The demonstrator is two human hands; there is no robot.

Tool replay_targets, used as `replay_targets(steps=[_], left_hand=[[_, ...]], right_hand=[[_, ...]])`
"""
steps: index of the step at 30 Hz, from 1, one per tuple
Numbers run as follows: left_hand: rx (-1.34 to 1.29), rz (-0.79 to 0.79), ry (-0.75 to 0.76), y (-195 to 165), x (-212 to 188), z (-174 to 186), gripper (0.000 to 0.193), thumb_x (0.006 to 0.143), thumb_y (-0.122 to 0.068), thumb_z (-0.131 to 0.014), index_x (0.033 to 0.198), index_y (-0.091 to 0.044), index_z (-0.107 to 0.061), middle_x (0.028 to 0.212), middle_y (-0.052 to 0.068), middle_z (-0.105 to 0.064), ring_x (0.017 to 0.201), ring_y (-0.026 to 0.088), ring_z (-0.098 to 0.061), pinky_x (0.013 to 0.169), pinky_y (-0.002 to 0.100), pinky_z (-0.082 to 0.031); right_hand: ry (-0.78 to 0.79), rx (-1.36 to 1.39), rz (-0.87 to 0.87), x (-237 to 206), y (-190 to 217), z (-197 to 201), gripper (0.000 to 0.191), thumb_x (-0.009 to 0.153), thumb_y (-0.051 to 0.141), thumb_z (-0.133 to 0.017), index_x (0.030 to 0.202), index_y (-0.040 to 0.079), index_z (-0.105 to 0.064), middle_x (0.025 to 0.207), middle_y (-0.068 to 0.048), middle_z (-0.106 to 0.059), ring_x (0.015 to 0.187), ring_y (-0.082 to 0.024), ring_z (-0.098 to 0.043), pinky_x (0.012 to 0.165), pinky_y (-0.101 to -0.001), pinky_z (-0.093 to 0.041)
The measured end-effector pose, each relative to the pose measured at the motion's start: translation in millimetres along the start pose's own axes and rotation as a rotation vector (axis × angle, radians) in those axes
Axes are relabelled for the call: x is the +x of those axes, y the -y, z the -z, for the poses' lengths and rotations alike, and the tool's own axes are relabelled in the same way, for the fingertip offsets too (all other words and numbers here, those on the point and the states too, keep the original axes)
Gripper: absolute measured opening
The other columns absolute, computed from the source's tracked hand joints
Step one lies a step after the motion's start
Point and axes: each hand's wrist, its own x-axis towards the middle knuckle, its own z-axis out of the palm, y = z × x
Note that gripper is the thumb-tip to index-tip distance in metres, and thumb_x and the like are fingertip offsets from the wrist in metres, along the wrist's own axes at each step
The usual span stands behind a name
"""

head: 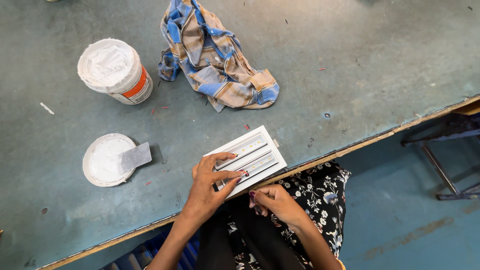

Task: The person applies white paste to the interior of a small white LED light housing using a metal spatula, then places LED strips into the housing and presses them down. The person repeats the paste application and strip placement on a second unit, then wipes hands with a cloth.

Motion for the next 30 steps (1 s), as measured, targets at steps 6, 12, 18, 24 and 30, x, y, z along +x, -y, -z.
replay_targets(steps=[6,12,18,24,30], left_hand=[[-0.003,-0.007,0.022,-1,2,1,0.021,0.081,-0.023,-0.079,0.101,-0.023,-0.085,0.133,-0.001,-0.062,0.132,0.021,-0.048,0.113,0.045,-0.025],[0.013,-0.089,0.083,-3,-6,4,0.018,0.081,-0.020,-0.078,0.098,-0.022,-0.085,0.132,0.002,-0.064,0.131,0.024,-0.051,0.112,0.045,-0.028],[0.021,-0.127,0.102,-6,-10,5,0.017,0.082,-0.021,-0.078,0.098,-0.021,-0.084,0.130,0.004,-0.065,0.129,0.025,-0.053,0.112,0.045,-0.030],[0.098,-0.197,0.124,-10,-15,12,0.018,0.085,-0.021,-0.076,0.101,-0.020,-0.083,0.134,0.007,-0.062,0.133,0.028,-0.050,0.112,0.046,-0.033],[0.122,-0.241,0.178,-8,-15,17,0.031,0.080,-0.033,-0.081,0.107,-0.019,-0.082,0.141,0.009,-0.058,0.136,0.032,-0.046,0.112,0.048,-0.031]], right_hand=[[-0.074,0.023,-0.008,3,0,-12,0.030,0.101,0.022,-0.061,0.091,-0.001,-0.075,0.072,-0.007,-0.073,0.064,-0.011,-0.065,0.061,-0.0237,-0.050],[0.018,-0.111,-0.016,-8,2,-6,0.021,0.098,0.014,-0.061,0.089,-0.002,-0.070,0.078,-0.007,-0.072,0.062,-0.012,-0.065,0.061,-0.0256,-0.053],[-0.084,-0.387,-0.204,-15,15,7,0.014,0.092,0.007,-0.061,0.102,0.000,-0.068,0.076,-0.008,-0.070,0.059,-0.014,-0.065,0.057,-0.0304,-0.055],[-0.113,-0.512,0.141,-14,11,9,0.026,0.087,0.005,-0.069,0.112,-0.002,-0.070,0.093,-0.008,-0.075,0.078,-0.016,-0.069,0.069,-0.0318,-0.057],[-0.160,-0.083,-0.008,-4,0,2,0.016,0.094,0.001,-0.061,0.107,-0.001,-0.070,0.081,-0.008,-0.073,0.068,-0.014,-0.068,0.063,-0.0296,-0.057]])
